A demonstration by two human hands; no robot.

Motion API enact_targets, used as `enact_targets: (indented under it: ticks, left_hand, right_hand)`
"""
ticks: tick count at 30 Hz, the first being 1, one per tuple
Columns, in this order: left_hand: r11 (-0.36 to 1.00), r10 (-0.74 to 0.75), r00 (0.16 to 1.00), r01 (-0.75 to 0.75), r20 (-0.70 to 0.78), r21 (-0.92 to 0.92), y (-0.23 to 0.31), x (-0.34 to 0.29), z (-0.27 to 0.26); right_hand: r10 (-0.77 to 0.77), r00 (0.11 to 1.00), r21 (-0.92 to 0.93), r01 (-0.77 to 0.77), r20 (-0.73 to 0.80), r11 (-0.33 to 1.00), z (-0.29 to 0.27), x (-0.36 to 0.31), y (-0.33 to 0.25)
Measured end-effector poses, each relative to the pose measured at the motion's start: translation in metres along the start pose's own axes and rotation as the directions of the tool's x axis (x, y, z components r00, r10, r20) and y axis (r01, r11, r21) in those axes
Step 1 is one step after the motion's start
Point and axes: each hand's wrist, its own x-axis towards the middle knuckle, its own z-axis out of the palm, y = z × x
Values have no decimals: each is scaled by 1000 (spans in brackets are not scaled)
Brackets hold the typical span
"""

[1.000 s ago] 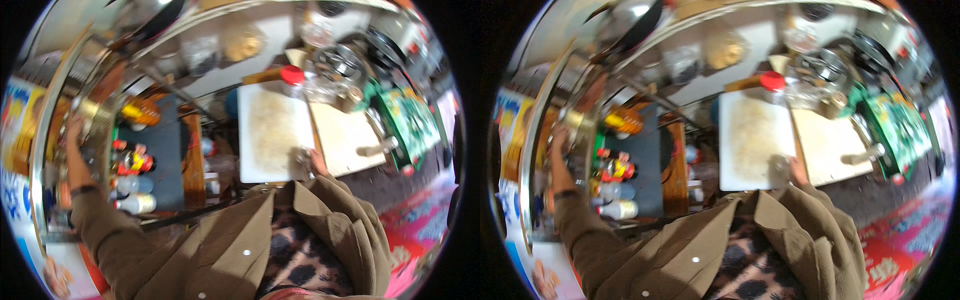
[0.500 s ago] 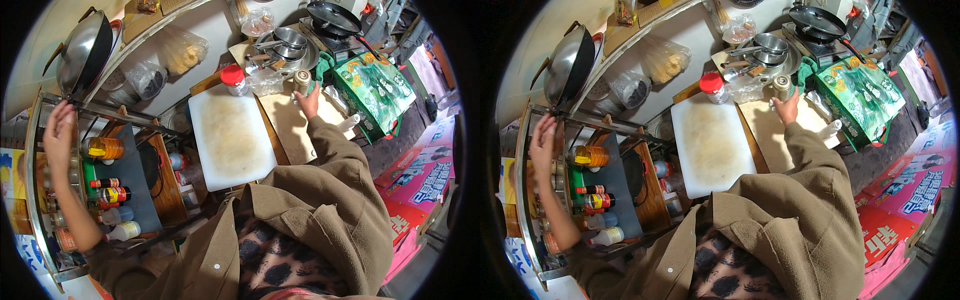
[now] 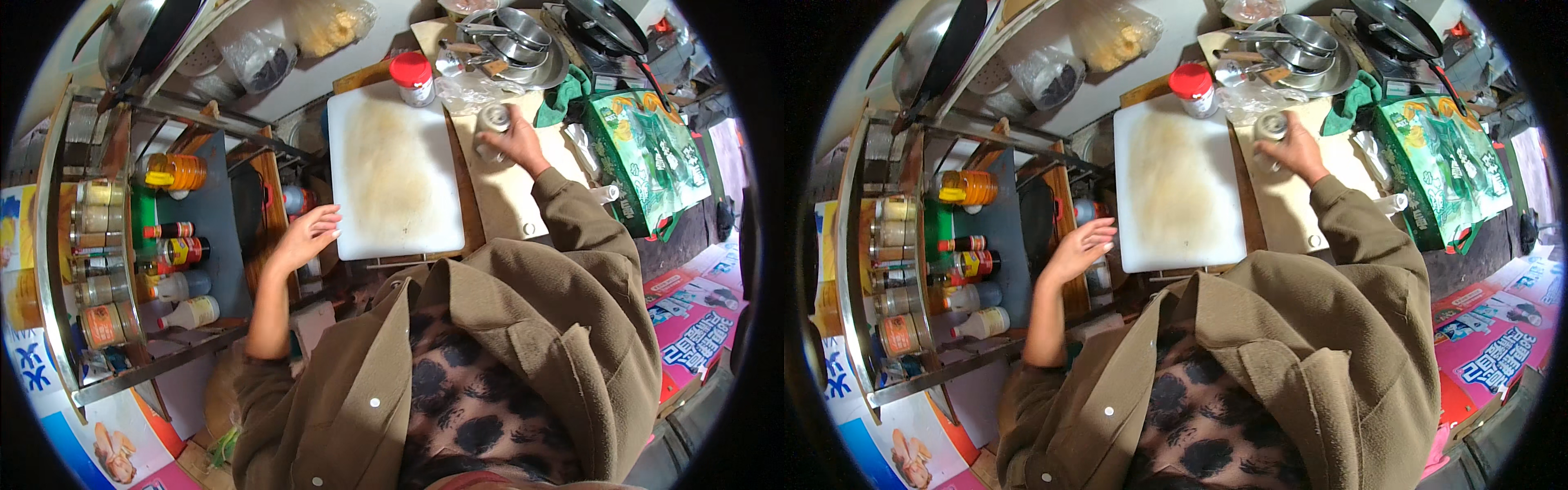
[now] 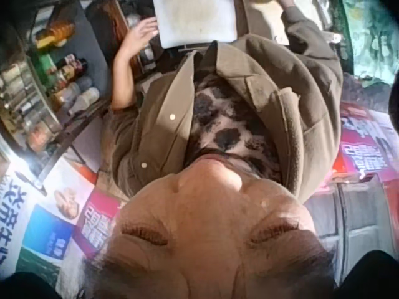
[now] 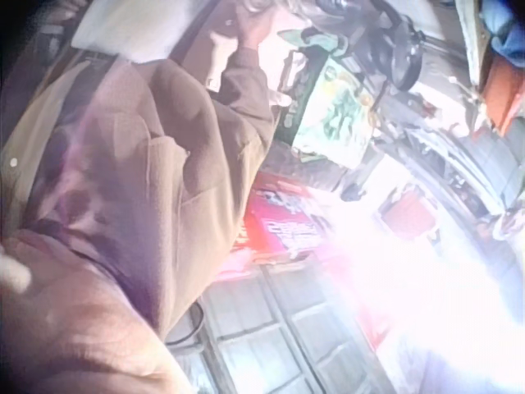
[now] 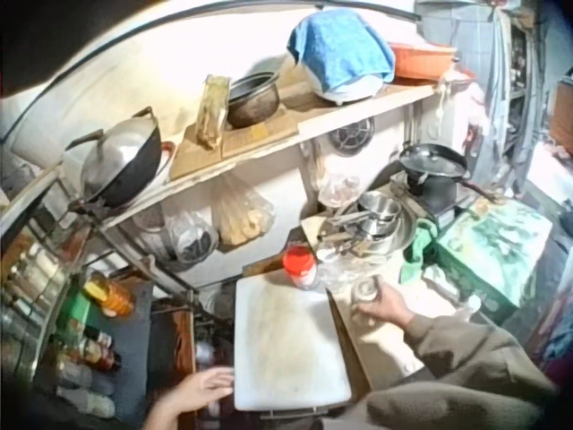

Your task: The person repeatedly picks up small jars from a countertop, wipes them with a cloth, and places them on a nearby shelf. The person handles multiple jars one at a time, wiping the exterior surfaces before stacking them on the shelf.

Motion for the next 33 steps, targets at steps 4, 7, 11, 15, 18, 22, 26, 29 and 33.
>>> enact_targets:
  ticks: [4, 7, 11, 15, 18, 22, 26, 29, 33]
  left_hand:
    - [999, 1, 1000, -1, 4, -48, -62, 40, 44]
    - [995, 33, 999, -30, 31, -91, -83, 62, 74]
    - [994, 22, 999, -18, 42, -103, -83, 78, 100]
    - [988, 24, 1000, -24, 0, -151, -56, 78, 105]
    - [964, 167, 983, -148, 70, -222, -18, 73, 111]
    - [931, 348, 937, -338, 47, -139, 34, 75, 132]
    - [826, 562, 824, -554, -74, 100, 55, 90, 154]
    - [855, 512, 843, -518, -165, 2, 51, 104, 157]
    - [889, 440, 866, -458, -236, -26, 40, 116, 148]
  right_hand:
    - [14, 972, -126, 16, 233, 992, 71, -50, -46]
    - [-12, 956, -124, 50, 293, 991, 112, -80, -60]
    - [-8, 971, -135, 41, 238, 990, 129, -96, -59]
    - [122, 982, -54, -116, 144, 992, 94, -100, -49]
    - [467, 834, 500, -550, 293, 669, 62, -108, -48]
    - [417, 778, 768, -593, 469, 241, 53, -123, -67]
    - [242, 779, 783, -613, 578, 104, 49, -136, -91]
    - [109, 817, 789, -576, 567, 212, 39, -147, -101]
    - [163, 808, 713, -580, 567, 394, 32, -164, -101]
